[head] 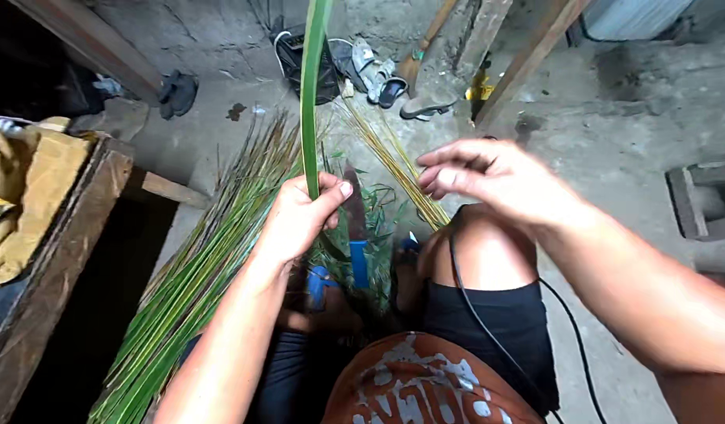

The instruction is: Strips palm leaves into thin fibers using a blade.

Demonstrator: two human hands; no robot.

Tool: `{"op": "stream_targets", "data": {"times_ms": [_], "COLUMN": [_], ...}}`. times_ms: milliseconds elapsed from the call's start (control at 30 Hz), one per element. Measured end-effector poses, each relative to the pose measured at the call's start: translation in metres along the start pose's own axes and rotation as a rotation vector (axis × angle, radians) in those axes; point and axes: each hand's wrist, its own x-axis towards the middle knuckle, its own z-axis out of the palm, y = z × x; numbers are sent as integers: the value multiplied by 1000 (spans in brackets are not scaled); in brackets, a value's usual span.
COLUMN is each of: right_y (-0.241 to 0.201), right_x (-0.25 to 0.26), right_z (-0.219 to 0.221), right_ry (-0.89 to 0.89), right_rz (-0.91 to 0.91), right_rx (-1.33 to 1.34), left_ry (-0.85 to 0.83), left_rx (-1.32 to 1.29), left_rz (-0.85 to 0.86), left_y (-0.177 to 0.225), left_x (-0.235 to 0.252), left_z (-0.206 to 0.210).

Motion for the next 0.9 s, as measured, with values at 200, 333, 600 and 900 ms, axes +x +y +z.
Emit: {"op": "stream_targets", "data": {"times_ms": [200,333,600,900], "right_y": [4,-8,-59,-105], "right_x": [24,36,74,119], "right_z": [113,120,48,32], "right_ry": [-89,44,-347,-419], "right_rz": [79,42,-247,-292], "right_rx": [488,508,297,144], "left_ry": [49,136,220,-25], "left_rx": [-162,-358,-424,-458], "left_rz": [41,165,466,581], "left_y": [30,1,-7,25], "left_x": [5,12,20,33], "left_z": [-12,-31,-30,-47]}}
